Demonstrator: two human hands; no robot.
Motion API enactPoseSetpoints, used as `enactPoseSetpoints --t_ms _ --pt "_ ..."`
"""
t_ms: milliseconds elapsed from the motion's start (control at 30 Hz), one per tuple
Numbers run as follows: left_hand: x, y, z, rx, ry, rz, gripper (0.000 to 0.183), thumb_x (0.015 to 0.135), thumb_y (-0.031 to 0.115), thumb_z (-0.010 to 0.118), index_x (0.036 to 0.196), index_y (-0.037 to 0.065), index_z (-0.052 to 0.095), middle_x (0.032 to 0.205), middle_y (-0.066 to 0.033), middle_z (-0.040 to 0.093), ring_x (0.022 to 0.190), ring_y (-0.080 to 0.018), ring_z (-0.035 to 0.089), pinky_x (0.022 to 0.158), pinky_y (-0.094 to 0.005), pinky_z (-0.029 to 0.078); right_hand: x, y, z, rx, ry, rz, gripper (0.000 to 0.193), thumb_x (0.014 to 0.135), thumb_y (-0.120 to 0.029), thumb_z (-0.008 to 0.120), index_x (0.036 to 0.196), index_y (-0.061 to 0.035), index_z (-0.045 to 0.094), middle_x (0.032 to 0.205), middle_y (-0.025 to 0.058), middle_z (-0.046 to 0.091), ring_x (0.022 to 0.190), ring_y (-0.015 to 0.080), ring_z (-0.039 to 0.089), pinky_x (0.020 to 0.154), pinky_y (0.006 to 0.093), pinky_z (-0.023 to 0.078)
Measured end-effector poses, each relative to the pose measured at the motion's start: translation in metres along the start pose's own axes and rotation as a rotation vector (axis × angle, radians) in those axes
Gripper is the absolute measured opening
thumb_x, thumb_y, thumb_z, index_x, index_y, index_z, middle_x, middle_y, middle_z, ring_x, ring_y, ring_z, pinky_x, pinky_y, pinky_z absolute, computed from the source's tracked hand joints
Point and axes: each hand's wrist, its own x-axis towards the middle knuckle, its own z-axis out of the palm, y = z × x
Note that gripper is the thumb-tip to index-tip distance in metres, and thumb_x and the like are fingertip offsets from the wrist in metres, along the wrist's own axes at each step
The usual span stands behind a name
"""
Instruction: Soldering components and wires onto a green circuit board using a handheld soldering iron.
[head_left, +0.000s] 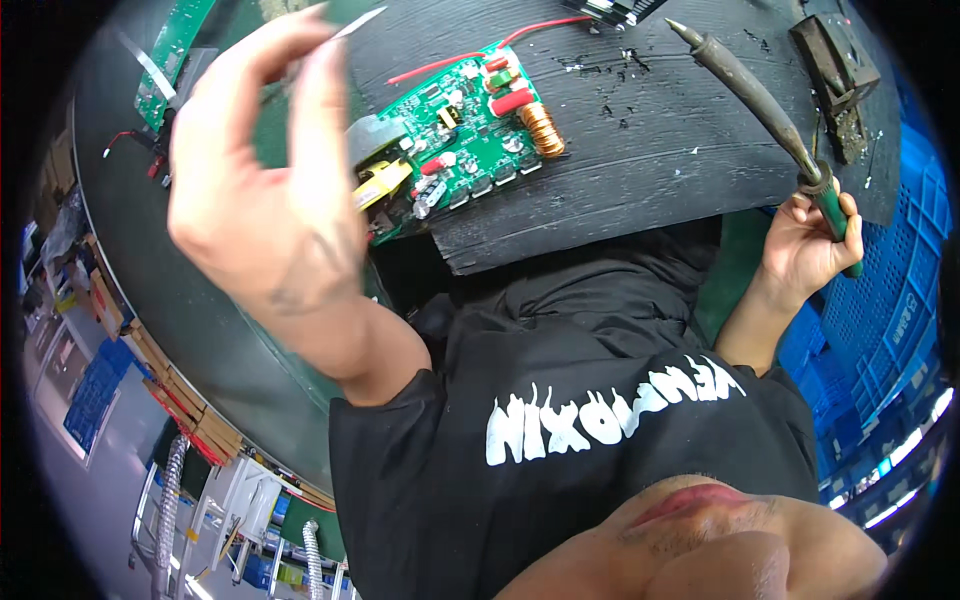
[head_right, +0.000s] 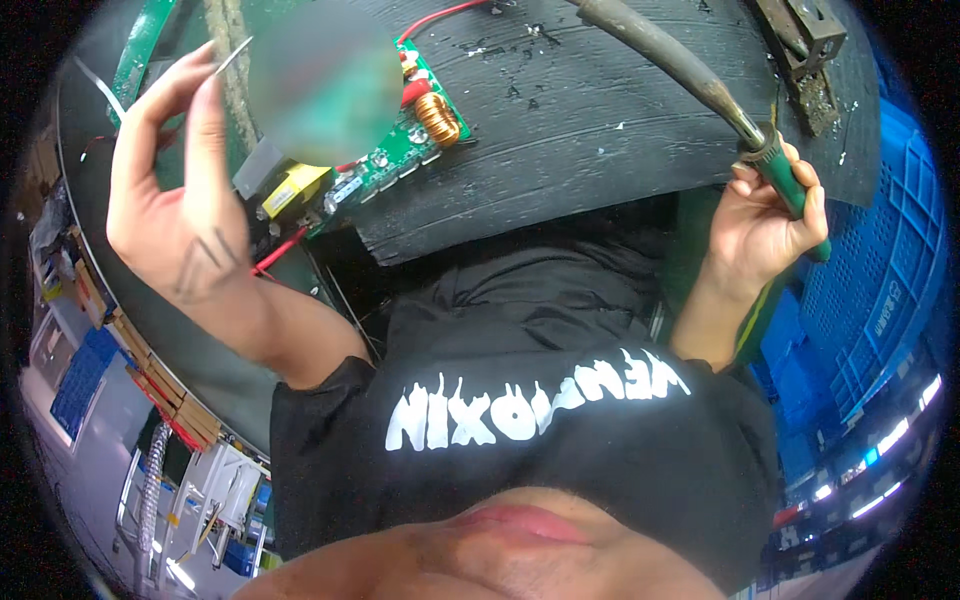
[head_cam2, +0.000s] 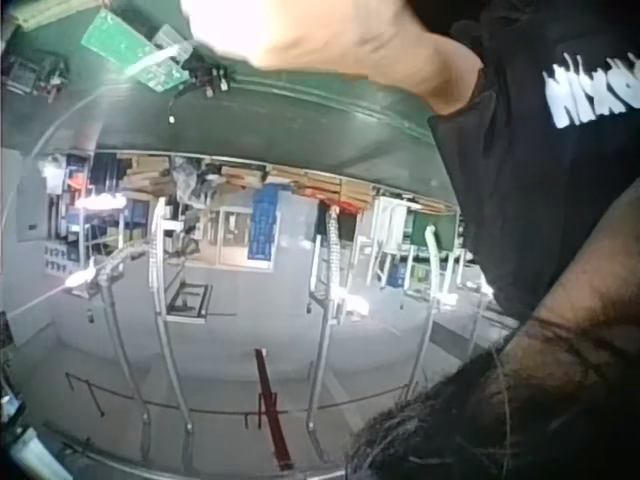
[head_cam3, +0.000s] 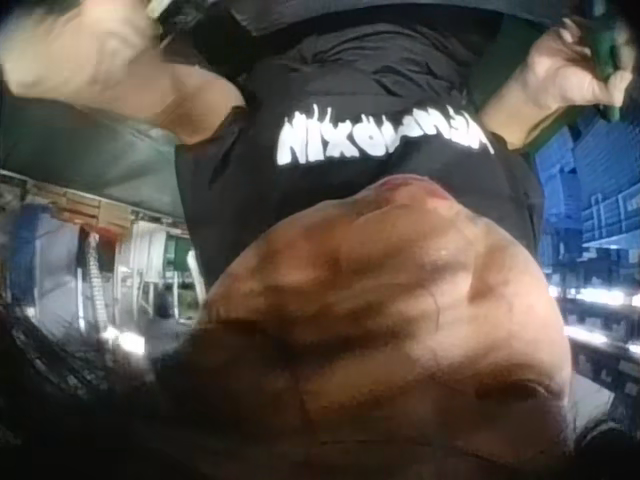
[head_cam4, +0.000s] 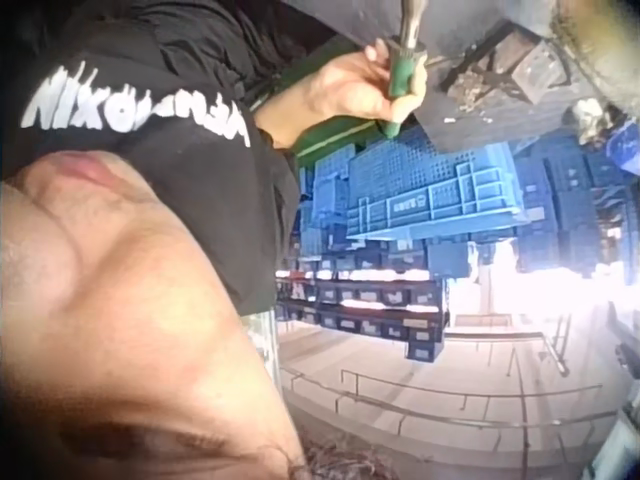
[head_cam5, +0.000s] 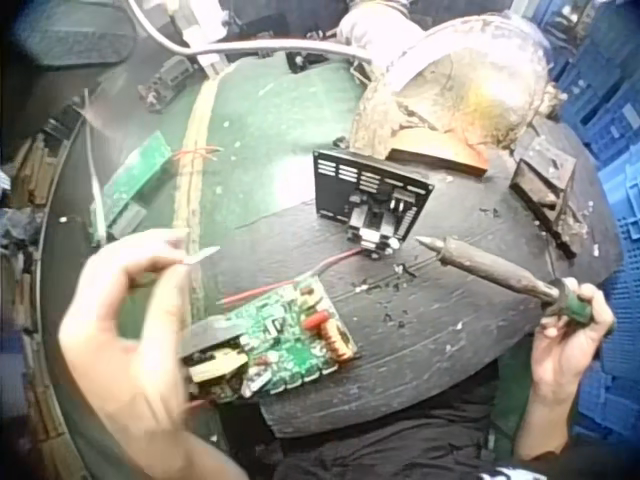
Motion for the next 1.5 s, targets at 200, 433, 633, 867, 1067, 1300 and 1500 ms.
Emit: enactPoseSetpoints --t_ms 200,433,633,867,1067,1300,1500 --pt "-0.006 -0.033 -0.027 0.633 -0.245 0.228 0.028 0.074 0.018 0.064 0.103 0.018 0.063 0.115 -0.0055 0.057 0.103 -0.0261 0.052 0.089 -0.0399 0.035 0.003 0.005 0.000 0.004 -0.026 0.002 0.030 0.085 -0.026 0.045 0.094 -0.0050 0.064 0.098 0.0169 0.061 0.075 0.0248 0.058 0.056 0.0258 0.045" --pt "-0.011 -0.011 0.031 -0.116 -0.204 0.338 0.016 0.072 0.000 0.066 0.087 0.003 0.068 0.084 -0.0097 0.067 0.079 -0.0180 0.063 0.073 -0.0258 0.047 0.004 0.002 -0.001 -0.006 -0.007 0.005 0.031 0.084 -0.028 0.045 0.093 -0.0057 0.064 0.099 0.0161 0.061 0.072 0.0233 0.057 0.057 0.0253 0.044" --pt "-0.026 0.007 0.072 -0.365 -0.111 0.120 0.014 0.073 0.003 0.067 0.086 0.005 0.068 0.075 -0.0065 0.065 0.069 -0.0147 0.060 0.063 -0.0247 0.047 0.003 0.007 -0.002 -0.004 -0.003 0.004 0.031 0.084 -0.029 0.046 0.094 -0.0063 0.064 0.100 0.0154 0.061 0.074 0.0232 0.056 0.058 0.0250 0.042" --pt "0.000 0.032 0.100 -0.890 0.375 0.411 0.013 0.065 0.000 0.070 0.077 0.003 0.064 0.072 -0.0096 0.062 0.060 -0.0204 0.057 0.057 -0.0292 0.044 0.003 0.013 0.000 -0.068 -0.030 0.010 0.030 0.084 -0.029 0.045 0.092 -0.0069 0.064 0.104 0.0147 0.058 0.077 0.0228 0.055 0.057 0.0254 0.042" --pt "-0.016 0.035 0.088 -0.128 -0.109 0.159 0.016 0.062 0.000 0.070 0.075 0.005 0.063 0.086 -0.0103 0.061 0.075 -0.0237 0.054 0.062 -0.0311 0.042 0.004 0.017 0.002 -0.102 -0.077 0.022 0.030 0.084 -0.028 0.045 0.091 -0.0062 0.064 0.103 0.0160 0.058 0.074 0.0230 0.055 0.056 0.0263 0.043" --pt "-0.008 0.030 0.127 -0.541 0.492 0.466 0.020 0.055 0.001 0.070 0.074 0.003 0.061 0.108 -0.0120 0.056 0.099 -0.0306 0.043 0.078 -0.0376 0.041 0.005 0.009 0.002 -0.152 -0.065 -0.013 0.031 0.084 -0.030 0.045 0.092 -0.0064 0.064 0.102 0.0157 0.058 0.078 0.0239 0.057 0.056 0.0251 0.044" --pt "-0.014 0.046 0.095 0.094 -0.062 0.296 0.019 0.058 0.001 0.069 0.075 0.002 0.061 0.107 -0.0117 0.057 0.101 -0.0305 0.043 0.080 -0.0378 0.040 0.003 0.008 0.005 -0.175 -0.055 -0.006 0.030 0.083 -0.032 0.048 0.092 -0.0069 0.063 0.101 0.0142 0.059 0.080 0.0236 0.058 0.055 0.0245 0.045"
